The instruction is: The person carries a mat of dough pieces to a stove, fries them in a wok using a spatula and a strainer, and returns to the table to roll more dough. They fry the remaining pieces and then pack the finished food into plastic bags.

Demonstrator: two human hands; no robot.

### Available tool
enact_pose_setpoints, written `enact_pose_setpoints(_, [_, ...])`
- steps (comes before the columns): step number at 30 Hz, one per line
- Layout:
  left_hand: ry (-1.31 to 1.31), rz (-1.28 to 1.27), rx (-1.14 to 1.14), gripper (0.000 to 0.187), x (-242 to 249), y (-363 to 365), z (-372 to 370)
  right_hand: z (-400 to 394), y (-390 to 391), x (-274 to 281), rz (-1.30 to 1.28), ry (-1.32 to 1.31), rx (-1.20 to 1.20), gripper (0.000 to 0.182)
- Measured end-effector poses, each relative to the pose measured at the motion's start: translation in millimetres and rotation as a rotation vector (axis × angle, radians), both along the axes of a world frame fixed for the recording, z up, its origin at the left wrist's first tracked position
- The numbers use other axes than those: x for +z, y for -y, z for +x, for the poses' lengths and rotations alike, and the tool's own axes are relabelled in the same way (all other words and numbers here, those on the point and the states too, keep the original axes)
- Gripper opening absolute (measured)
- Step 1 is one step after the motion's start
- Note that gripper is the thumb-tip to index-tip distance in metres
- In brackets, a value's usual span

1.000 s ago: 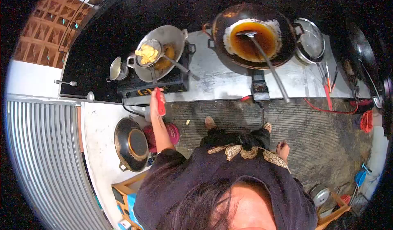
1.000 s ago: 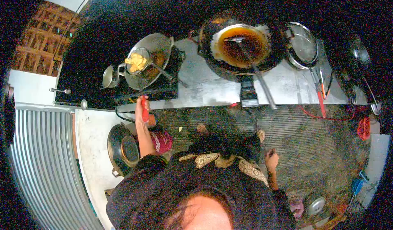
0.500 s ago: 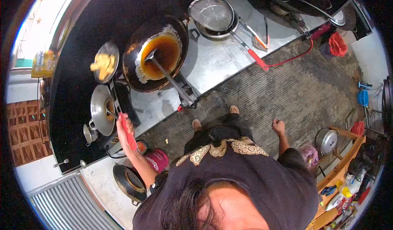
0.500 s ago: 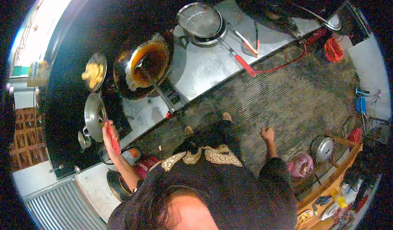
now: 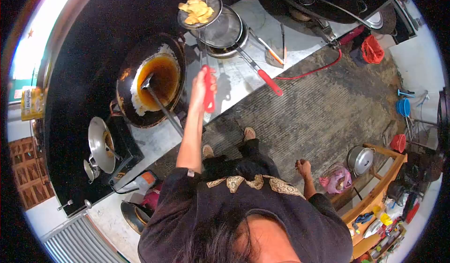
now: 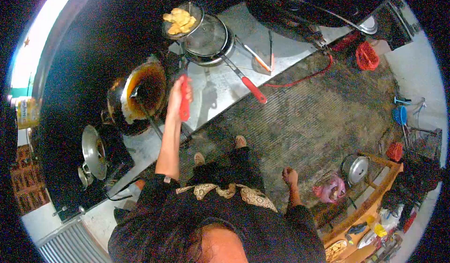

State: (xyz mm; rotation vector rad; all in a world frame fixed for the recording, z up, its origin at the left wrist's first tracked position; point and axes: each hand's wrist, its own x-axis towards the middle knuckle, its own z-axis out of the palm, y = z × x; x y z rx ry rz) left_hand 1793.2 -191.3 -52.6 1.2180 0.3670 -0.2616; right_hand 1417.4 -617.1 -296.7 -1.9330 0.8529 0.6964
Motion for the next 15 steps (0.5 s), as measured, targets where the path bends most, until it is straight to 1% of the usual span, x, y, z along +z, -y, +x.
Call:
enact_pose_setpoints(1, [-0.027,0.008,0.012,0.034,-12,15,6,-8,11,-7,-0.079,0.028,0.043,0.029])
enact_pose_setpoints(2, [-0.044,-0.023,0.009,0.034,-31,26,13,-30,36,-37,-0.162,0.055,0.092,0.028])
enact_pose_setpoints(3, [-0.03,-0.101,0.011,0.034,-47,37,17,-43,58,-50,-0.247,0.083,0.143,0.028])
enact_pose_setpoints(4, [-0.044,-0.127,0.031,0.034,-64,48,24,-43,65,-32,-0.253,0.157,0.189,0.028])
enact_pose_setpoints(6, [-0.068,-0.173,0.066,0.035,-101,65,40,-53,88,-31,-0.279,0.133,0.25,0.028])
enact_pose_setpoints(7, [-0.079,-0.191,0.082,0.035,-121,72,47,-63,97,-40,-0.286,0.122,0.282,0.028])
enact_pose_setpoints(8, [-0.086,-0.207,0.099,0.035,-138,79,52,-81,117,-69,-0.279,0.104,0.255,0.029])
enact_pose_setpoints(10, [-0.11,-0.16,0.102,0.037,-162,97,57,-69,108,-50,-0.301,0.148,0.309,0.029])
enact_pose_setpoints(11, [-0.126,-0.132,0.106,0.038,-168,104,57,-71,110,-52,-0.306,0.167,0.338,0.029])
enact_pose_setpoints(12, [-0.139,-0.139,0.105,0.041,-173,109,58,-70,110,-58,-0.266,0.168,0.248,0.029])
enact_pose_setpoints(13, [-0.115,-0.058,0.084,0.044,-188,114,61,-69,114,-78,-0.238,0.137,0.247,0.029])
enact_pose_setpoints(15, [-0.25,0.026,0.013,0.045,-204,125,66,-70,120,-101,-0.185,0.069,0.238,0.03])
